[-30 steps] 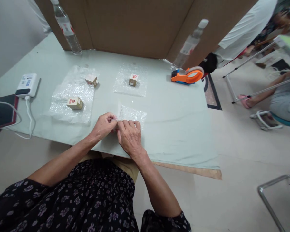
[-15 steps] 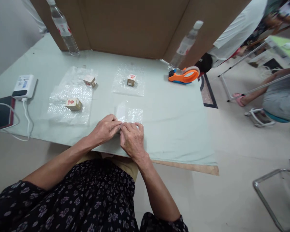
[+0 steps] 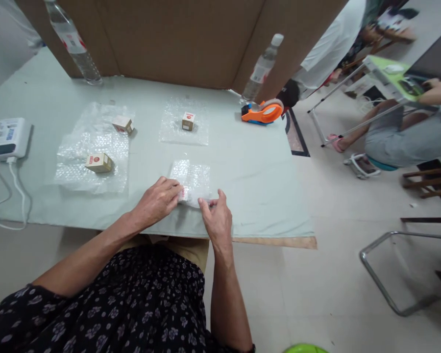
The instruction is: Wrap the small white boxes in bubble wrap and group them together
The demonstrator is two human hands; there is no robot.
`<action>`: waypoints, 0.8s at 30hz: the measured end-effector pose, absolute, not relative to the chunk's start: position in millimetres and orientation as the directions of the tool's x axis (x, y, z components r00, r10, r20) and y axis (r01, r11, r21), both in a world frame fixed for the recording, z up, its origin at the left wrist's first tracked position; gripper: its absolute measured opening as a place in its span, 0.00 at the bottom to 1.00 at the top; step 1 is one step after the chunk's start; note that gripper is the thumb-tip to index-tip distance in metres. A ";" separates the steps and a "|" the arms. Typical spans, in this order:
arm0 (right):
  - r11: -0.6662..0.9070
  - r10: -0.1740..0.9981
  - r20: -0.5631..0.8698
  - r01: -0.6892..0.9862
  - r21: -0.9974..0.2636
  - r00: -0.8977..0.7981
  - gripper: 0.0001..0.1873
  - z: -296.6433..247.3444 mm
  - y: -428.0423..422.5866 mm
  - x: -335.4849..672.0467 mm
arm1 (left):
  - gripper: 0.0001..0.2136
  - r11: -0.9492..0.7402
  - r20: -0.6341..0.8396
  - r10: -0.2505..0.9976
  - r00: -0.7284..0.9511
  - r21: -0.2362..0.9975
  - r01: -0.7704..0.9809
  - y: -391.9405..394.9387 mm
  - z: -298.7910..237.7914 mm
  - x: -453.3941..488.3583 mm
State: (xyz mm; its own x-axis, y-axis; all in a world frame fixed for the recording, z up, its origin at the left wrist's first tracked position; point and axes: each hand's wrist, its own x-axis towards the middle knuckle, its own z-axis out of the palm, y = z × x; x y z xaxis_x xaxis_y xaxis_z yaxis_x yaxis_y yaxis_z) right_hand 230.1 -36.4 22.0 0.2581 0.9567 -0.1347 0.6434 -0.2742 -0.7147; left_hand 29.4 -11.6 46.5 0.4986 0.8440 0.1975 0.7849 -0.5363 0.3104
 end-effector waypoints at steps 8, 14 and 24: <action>-0.266 0.953 -0.079 0.689 -0.674 0.292 0.45 16.9 -20.2 224.1 | 0.09 -0.508 0.194 0.861 0.470 0.297 0.808 -13.3 45.0 30.5; -0.273 0.961 -0.143 0.718 -0.640 0.238 0.32 22.1 -15.2 231.9 | 0.08 -0.511 0.197 0.859 0.472 0.301 0.805 -12.0 44.3 28.2; -0.191 0.981 -0.155 0.744 -0.641 0.119 0.25 29.9 -19.1 232.5 | 0.08 -0.525 0.231 0.851 0.471 0.348 0.777 -10.8 39.7 26.5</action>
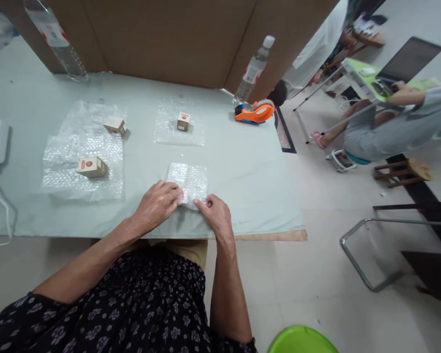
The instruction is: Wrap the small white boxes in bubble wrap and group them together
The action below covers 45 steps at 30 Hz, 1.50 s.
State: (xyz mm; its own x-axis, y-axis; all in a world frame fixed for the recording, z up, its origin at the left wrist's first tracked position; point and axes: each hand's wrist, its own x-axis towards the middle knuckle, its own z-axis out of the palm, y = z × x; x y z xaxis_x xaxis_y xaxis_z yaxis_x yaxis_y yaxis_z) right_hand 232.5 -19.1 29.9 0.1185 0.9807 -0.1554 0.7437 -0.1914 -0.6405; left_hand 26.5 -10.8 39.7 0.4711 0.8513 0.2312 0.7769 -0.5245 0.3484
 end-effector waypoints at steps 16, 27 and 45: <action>-0.192 0.964 -0.011 0.668 -0.719 0.266 0.19 30.4 -19.0 193.9 | 0.08 -0.527 0.148 0.848 0.508 0.327 0.784 -9.1 46.4 30.1; -0.223 0.951 -0.139 0.302 -0.927 0.275 0.13 36.8 -16.2 180.2 | 0.09 -0.514 0.039 0.843 0.537 0.356 0.781 -5.0 54.5 33.2; -0.101 0.975 -0.162 0.337 -0.936 -0.156 0.13 51.4 -15.8 200.0 | 0.14 -0.490 0.196 0.860 0.471 0.573 0.657 -0.7 29.2 29.9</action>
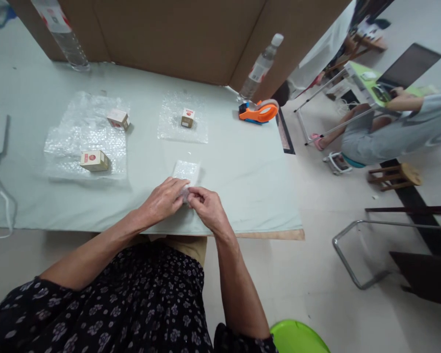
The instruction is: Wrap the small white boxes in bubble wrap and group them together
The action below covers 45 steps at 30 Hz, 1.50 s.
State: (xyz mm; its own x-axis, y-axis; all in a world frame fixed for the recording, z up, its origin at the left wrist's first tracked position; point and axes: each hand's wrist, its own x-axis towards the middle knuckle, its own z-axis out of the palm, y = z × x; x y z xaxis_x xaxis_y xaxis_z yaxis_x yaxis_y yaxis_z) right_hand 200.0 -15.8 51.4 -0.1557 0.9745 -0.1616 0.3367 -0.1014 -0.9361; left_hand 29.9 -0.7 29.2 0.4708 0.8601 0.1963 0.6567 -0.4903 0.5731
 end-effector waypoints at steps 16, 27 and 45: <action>0.313 0.923 -0.051 0.823 -0.474 -0.381 0.12 61.6 -12.1 198.1 | 0.13 -0.184 0.161 0.983 0.090 0.884 0.430 -11.1 22.7 36.2; 0.272 0.842 -0.044 0.495 -0.825 -0.537 0.13 54.0 28.4 226.0 | 0.10 -0.167 0.167 0.985 0.051 0.819 0.549 -9.5 23.6 51.4; -0.341 0.922 -0.380 0.312 -0.887 -0.072 0.19 29.3 70.9 217.0 | 0.16 -0.197 0.179 0.979 0.093 0.742 0.641 -12.9 27.0 57.9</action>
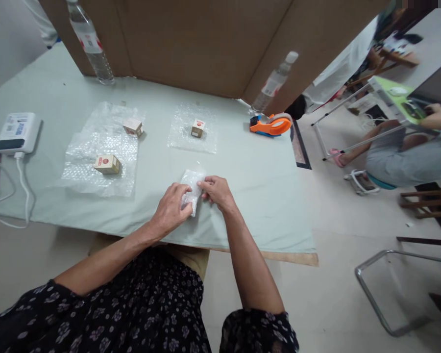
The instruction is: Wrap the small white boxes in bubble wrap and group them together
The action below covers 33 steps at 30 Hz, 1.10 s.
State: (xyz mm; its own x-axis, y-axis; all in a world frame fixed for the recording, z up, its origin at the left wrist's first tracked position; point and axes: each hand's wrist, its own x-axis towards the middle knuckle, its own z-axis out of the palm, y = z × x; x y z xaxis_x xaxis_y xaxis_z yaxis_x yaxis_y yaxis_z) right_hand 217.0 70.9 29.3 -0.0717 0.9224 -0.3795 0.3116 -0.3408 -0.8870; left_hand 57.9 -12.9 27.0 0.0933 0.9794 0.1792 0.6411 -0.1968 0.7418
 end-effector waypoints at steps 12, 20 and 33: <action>-0.239 0.937 -0.322 0.426 -0.872 -0.133 0.19 20.4 92.1 203.9 | 0.11 -0.308 0.155 0.951 0.267 0.556 0.772 -9.0 37.8 53.9; -0.075 0.989 -0.100 0.221 -0.972 -0.106 0.16 14.6 72.8 197.9 | 0.11 -0.294 0.177 0.955 0.236 0.628 0.720 -8.2 22.1 49.5; 0.199 0.968 0.138 0.307 -0.931 -0.209 0.12 34.4 15.6 197.4 | 0.17 -0.212 0.273 0.962 -0.023 0.795 0.569 -12.2 12.0 47.7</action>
